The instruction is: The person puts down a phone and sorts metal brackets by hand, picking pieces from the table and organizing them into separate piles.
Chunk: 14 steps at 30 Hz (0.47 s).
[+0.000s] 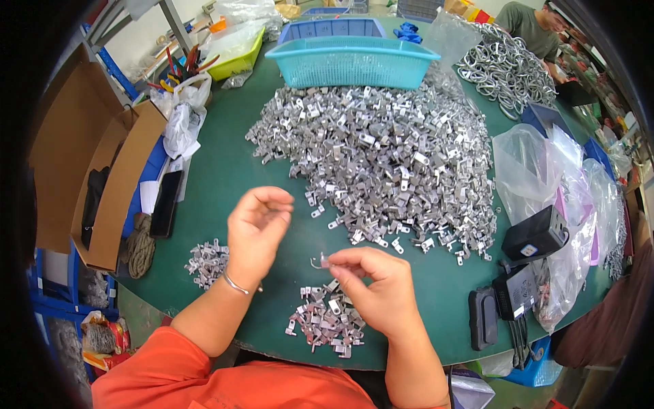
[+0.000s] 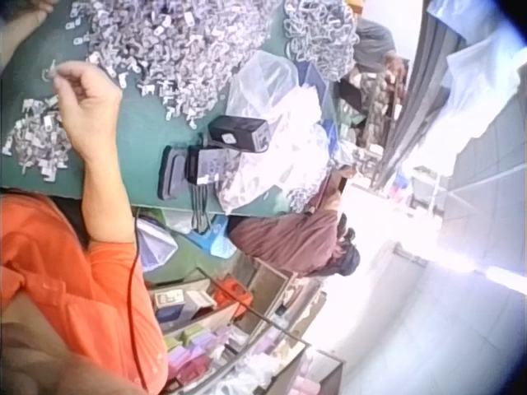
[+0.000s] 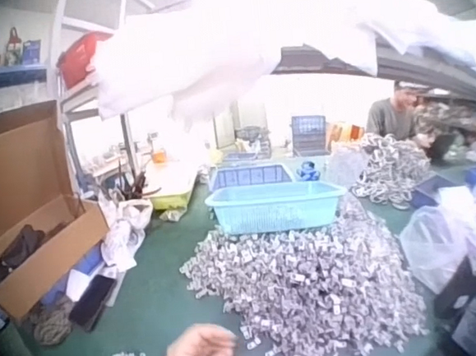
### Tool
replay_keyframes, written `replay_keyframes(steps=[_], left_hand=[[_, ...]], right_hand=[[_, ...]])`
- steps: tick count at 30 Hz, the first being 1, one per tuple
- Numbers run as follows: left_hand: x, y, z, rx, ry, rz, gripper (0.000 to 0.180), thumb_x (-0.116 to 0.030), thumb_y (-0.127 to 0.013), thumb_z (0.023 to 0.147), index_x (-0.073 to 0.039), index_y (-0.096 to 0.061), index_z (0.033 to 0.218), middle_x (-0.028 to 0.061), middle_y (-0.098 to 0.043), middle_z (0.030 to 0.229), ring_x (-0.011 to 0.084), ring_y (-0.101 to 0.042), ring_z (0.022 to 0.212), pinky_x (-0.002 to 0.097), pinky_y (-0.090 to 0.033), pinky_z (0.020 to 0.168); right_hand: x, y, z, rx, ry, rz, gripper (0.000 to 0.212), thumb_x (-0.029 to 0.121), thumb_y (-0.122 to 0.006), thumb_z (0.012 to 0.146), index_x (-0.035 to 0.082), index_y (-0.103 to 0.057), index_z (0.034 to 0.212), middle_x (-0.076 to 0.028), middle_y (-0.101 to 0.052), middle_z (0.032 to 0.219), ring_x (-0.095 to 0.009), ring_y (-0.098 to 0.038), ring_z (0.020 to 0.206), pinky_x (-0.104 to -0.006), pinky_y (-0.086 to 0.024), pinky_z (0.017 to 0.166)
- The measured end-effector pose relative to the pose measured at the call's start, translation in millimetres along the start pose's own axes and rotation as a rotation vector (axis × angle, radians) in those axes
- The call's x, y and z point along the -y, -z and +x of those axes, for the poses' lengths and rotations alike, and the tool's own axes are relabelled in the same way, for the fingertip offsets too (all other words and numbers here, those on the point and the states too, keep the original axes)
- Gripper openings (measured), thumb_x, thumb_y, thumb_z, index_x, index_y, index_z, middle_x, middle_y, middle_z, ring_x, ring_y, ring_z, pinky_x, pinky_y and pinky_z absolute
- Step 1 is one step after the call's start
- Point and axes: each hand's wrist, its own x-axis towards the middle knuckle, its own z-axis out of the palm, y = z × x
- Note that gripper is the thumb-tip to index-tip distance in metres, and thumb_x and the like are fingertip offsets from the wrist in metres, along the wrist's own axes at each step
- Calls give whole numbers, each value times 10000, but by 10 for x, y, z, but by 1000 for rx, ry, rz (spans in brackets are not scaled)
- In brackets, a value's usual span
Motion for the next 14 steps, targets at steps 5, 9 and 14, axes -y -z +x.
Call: replay_keyframes(steps=[5, 9, 14], left_hand=[[-59, 122, 389, 229, -52, 664, 214, 30, -628, 798, -15, -612, 1006, 85, -603, 938, 178, -617, 818, 294, -508, 715], [259, 106, 574, 382, -176, 1002, 166, -15, -649, 775, 6, -616, 936, 169, -593, 935, 332, -616, 837, 397, -509, 745], [263, 47, 581, 428, -108, 1024, 155, -74, -671, 737, 26, -608, 837, 259, -587, 949, 415, -600, 904, 451, -501, 823]], right_hand=[[45, 48, 9, 34, 72, -127, 141, -37, -679, 793, 0, -686, 929, -77, -681, 856, -113, -637, 733, -214, -503, 638], [24, -5, 33, 10, -14, 21, 97, -19, -666, 832, -20, -660, 929, -57, -670, 848, -100, -621, 739, -208, -491, 647], [6, 53, 26, -52, -183, 236, 107, 33, -647, 880, -21, -641, 972, -79, -692, 888, -115, -648, 768, -210, -496, 642]])
